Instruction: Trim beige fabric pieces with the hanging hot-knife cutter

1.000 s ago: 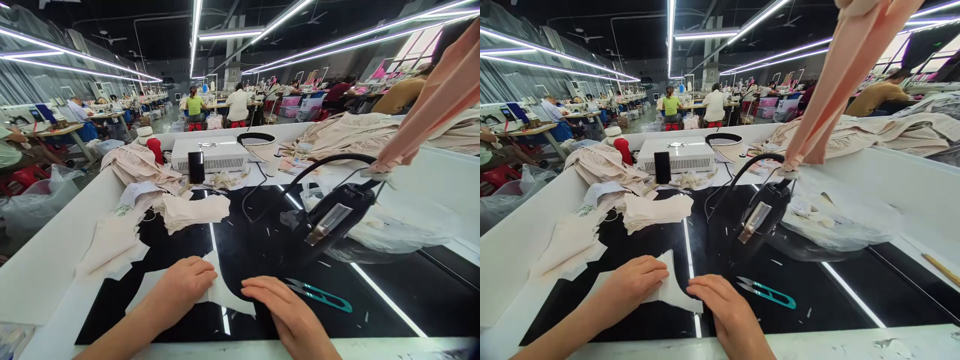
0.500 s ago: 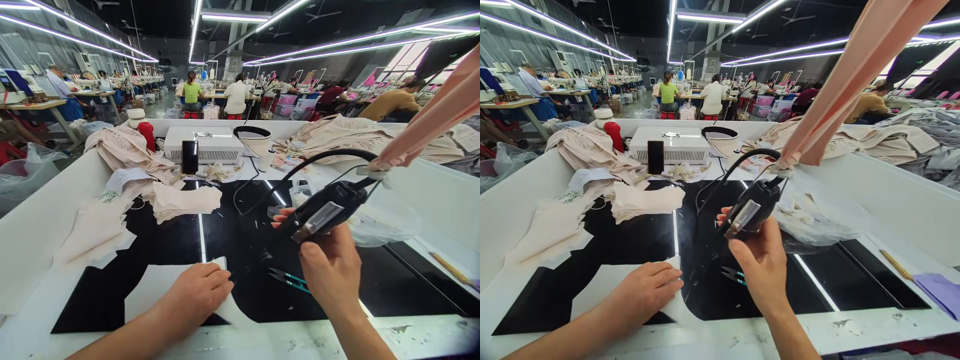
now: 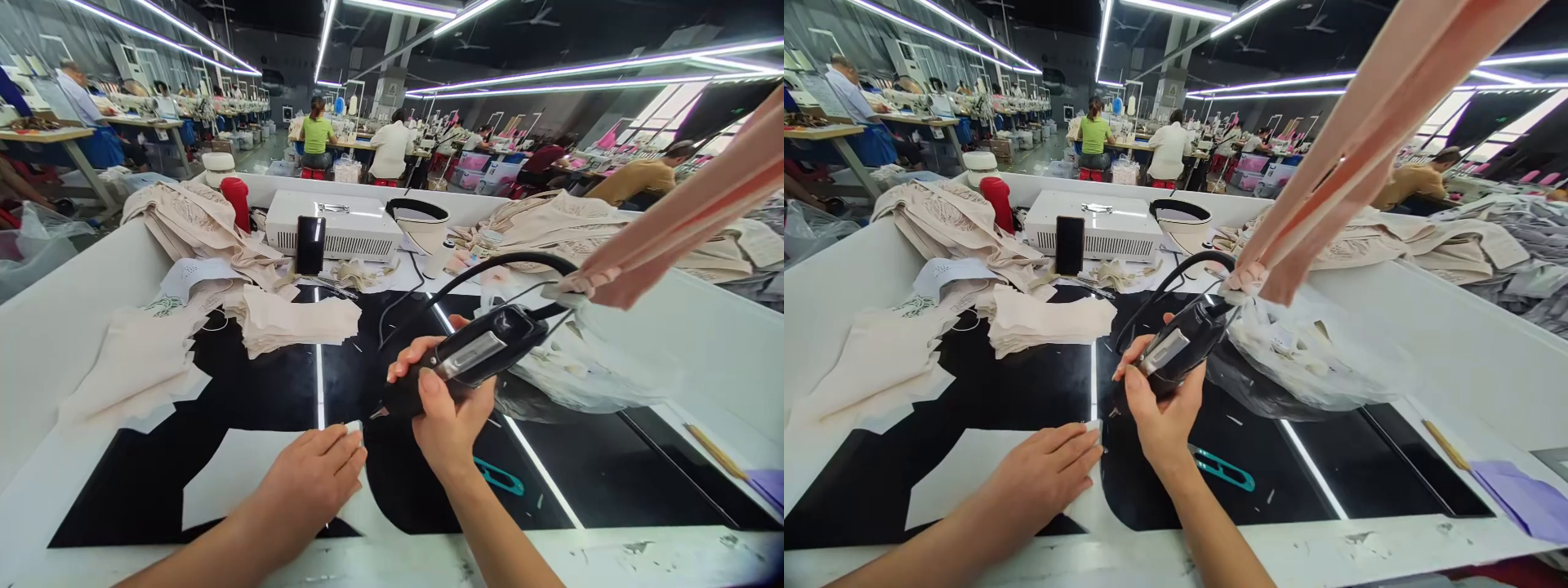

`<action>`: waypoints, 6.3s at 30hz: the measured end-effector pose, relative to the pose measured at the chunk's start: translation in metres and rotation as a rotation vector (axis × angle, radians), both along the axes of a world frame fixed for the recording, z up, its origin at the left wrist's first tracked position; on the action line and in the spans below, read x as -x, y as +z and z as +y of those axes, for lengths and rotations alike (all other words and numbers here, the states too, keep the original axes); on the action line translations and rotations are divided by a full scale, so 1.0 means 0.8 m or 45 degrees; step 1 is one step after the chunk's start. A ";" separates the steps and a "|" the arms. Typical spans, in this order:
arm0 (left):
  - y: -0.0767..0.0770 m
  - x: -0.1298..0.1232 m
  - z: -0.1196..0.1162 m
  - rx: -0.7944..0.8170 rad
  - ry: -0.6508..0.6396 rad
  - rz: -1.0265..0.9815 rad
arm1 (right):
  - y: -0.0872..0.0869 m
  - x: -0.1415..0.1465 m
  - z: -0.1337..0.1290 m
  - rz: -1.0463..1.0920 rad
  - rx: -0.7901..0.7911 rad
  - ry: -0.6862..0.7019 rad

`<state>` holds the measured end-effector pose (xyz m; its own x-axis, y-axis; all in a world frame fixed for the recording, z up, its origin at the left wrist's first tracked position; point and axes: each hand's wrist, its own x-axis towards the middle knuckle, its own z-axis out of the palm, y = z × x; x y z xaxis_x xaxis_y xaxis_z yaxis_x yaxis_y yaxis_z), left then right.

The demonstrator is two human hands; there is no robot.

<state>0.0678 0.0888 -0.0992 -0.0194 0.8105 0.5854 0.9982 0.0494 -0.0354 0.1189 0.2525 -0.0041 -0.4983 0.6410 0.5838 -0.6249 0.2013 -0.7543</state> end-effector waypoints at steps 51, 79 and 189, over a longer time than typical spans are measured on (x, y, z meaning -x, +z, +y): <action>0.004 -0.010 -0.007 -0.017 0.072 -0.017 | -0.011 0.007 -0.007 0.025 0.023 0.153; 0.004 -0.014 -0.008 0.023 0.088 -0.041 | -0.010 0.006 -0.013 -0.044 0.000 0.097; 0.042 0.002 -0.012 0.295 -0.166 -0.195 | -0.002 -0.051 -0.016 -0.018 0.030 -0.033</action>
